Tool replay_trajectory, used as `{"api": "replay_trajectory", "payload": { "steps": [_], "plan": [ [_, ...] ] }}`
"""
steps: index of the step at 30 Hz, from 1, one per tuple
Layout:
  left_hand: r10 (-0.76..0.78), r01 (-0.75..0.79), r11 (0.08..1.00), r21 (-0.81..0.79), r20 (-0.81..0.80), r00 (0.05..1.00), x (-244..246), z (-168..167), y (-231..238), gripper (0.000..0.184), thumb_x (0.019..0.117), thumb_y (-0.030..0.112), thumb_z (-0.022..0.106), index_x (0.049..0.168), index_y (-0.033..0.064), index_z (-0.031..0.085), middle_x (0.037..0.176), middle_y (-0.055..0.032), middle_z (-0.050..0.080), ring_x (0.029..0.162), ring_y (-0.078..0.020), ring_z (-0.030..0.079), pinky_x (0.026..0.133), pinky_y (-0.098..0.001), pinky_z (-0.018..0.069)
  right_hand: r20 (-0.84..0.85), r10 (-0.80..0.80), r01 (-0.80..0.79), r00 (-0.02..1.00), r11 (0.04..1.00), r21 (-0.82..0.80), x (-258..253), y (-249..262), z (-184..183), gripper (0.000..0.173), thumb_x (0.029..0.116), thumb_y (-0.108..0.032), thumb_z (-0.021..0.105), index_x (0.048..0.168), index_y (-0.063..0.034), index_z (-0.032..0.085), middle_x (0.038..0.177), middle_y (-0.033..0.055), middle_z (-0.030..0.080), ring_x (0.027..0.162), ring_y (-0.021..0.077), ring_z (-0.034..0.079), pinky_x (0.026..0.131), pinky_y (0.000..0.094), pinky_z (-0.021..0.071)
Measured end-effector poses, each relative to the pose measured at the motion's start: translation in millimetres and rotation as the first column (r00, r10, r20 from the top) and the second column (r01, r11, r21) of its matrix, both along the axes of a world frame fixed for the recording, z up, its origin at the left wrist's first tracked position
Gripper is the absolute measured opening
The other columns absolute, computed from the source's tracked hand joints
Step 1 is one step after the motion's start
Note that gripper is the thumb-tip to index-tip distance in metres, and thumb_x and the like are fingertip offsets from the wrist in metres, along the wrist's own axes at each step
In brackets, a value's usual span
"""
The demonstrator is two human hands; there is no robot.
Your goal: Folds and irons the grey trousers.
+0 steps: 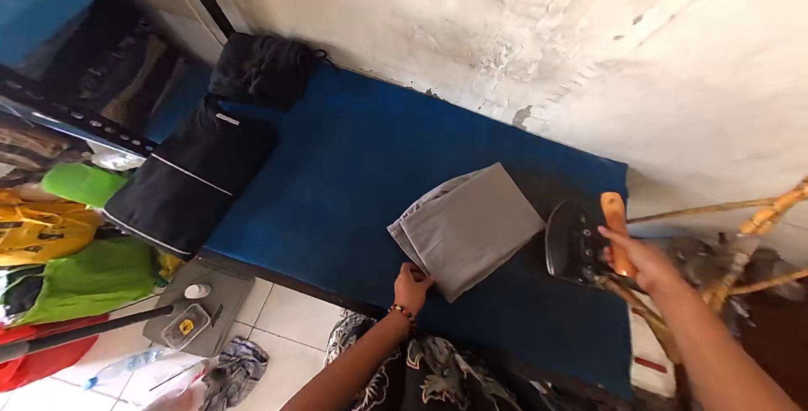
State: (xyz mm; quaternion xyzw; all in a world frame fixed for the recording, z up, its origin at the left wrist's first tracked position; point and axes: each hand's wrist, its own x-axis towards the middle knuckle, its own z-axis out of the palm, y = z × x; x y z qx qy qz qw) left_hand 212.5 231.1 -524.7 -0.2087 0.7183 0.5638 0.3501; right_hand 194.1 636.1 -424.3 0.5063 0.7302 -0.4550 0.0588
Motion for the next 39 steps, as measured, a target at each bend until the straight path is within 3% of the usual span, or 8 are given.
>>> {"api": "replay_trajectory", "payload": {
  "steps": [4, 8, 16, 21, 24, 30, 35, 39],
  "plan": [
    [0.316, -0.313, 0.949, 0.048, -0.097, 0.944, 10, -1, -41, 0.045, 0.1015, 0.006, 0.060, 0.141, -0.0103, 0.044, 0.126, -0.0296, 0.063, 0.111, -0.0348, 0.066, 0.095, -0.0486, 0.0535, 0.133, 0.520, -0.535, 0.844, 0.835, 0.131, -16, -97, 44, 0.043, 0.0992, -0.020, 0.069, 0.134, 0.0014, 0.054, 0.088, 0.0140, 0.065, 0.069, 0.0196, 0.063, 0.068, 0.0379, 0.0562],
    [0.443, -0.435, 0.896, 0.083, -0.176, 0.879, -3, 6, -73, 0.041, 0.1029, 0.004, 0.056, 0.140, -0.0099, 0.045, 0.131, -0.0294, 0.060, 0.116, -0.0332, 0.063, 0.097, -0.0458, 0.0523, 0.250, 0.824, -0.861, 0.508, 0.484, 0.156, -62, -217, 2, 0.050, 0.0924, -0.025, 0.074, 0.133, 0.0001, 0.060, 0.110, 0.0275, 0.068, 0.101, 0.0437, 0.068, 0.090, 0.0635, 0.0524],
    [0.554, -0.535, 0.829, 0.165, -0.376, 0.743, -10, 27, -172, 0.039, 0.1023, 0.001, 0.053, 0.137, -0.0128, 0.045, 0.126, -0.0273, 0.061, 0.109, -0.0259, 0.064, 0.093, -0.0388, 0.0533, 0.258, 0.871, -0.903, 0.418, 0.429, 0.016, -126, -265, -13, 0.029, 0.0997, -0.016, 0.066, 0.115, 0.0073, 0.062, 0.081, 0.0193, 0.063, 0.063, 0.0256, 0.062, 0.063, 0.0420, 0.0541],
    [0.710, -0.717, 0.688, 0.109, -0.304, 0.635, 12, 6, -237, 0.036, 0.1036, 0.002, 0.050, 0.136, -0.0124, 0.045, 0.125, -0.0258, 0.058, 0.106, -0.0232, 0.060, 0.092, -0.0385, 0.0512, 0.327, 0.943, -0.996, 0.057, 0.075, -0.043, -41, -293, -11, 0.035, 0.0965, -0.020, 0.066, 0.122, 0.0047, 0.063, 0.105, 0.0299, 0.066, 0.100, 0.0463, 0.066, 0.086, 0.0649, 0.0501],
    [0.746, -0.750, 0.652, 0.110, -0.270, 0.609, 12, 0, -244, 0.034, 0.1029, 0.000, 0.051, 0.135, -0.0108, 0.047, 0.125, -0.0247, 0.058, 0.106, -0.0230, 0.060, 0.091, -0.0388, 0.0505, 0.356, 0.932, -0.995, -0.067, -0.034, -0.098, -18, -307, -6, 0.035, 0.0966, -0.021, 0.066, 0.123, 0.0024, 0.062, 0.105, 0.0294, 0.067, 0.104, 0.0483, 0.065, 0.086, 0.0660, 0.0491],
    [0.681, -0.689, 0.707, 0.159, -0.414, 0.604, 5, 11, -238, 0.029, 0.1018, -0.001, 0.050, 0.129, -0.0108, 0.048, 0.106, -0.0121, 0.062, 0.089, -0.0088, 0.062, 0.080, -0.0257, 0.0530, 0.313, 0.900, -0.950, 0.303, 0.312, 0.024, -45, -252, 28, 0.031, 0.0971, -0.019, 0.067, 0.118, 0.0049, 0.066, 0.102, 0.0262, 0.067, 0.094, 0.0406, 0.067, 0.085, 0.0593, 0.0522],
    [0.602, -0.625, 0.775, 0.090, -0.407, 0.687, 0, 24, -186, 0.036, 0.1011, 0.001, 0.053, 0.134, -0.0126, 0.046, 0.114, -0.0195, 0.061, 0.097, -0.0155, 0.062, 0.084, -0.0308, 0.0528, 0.198, 0.699, -0.726, 0.687, 0.667, 0.165, -102, -173, -15, 0.033, 0.1021, -0.017, 0.064, 0.123, 0.0088, 0.061, 0.097, 0.0277, 0.066, 0.080, 0.0368, 0.066, 0.076, 0.0561, 0.0547],
    [0.532, -0.517, 0.847, 0.125, -0.229, 0.815, 5, 36, -114, 0.044, 0.1017, 0.003, 0.056, 0.140, -0.0111, 0.042, 0.127, -0.0250, 0.060, 0.109, -0.0244, 0.063, 0.091, -0.0385, 0.0536, 0.200, 0.694, -0.716, 0.691, 0.696, 0.059, -112, -159, -17, 0.031, 0.1038, -0.020, 0.062, 0.120, 0.0068, 0.060, 0.080, 0.0158, 0.061, 0.062, 0.0207, 0.060, 0.062, 0.0383, 0.0542]
  ]
}}
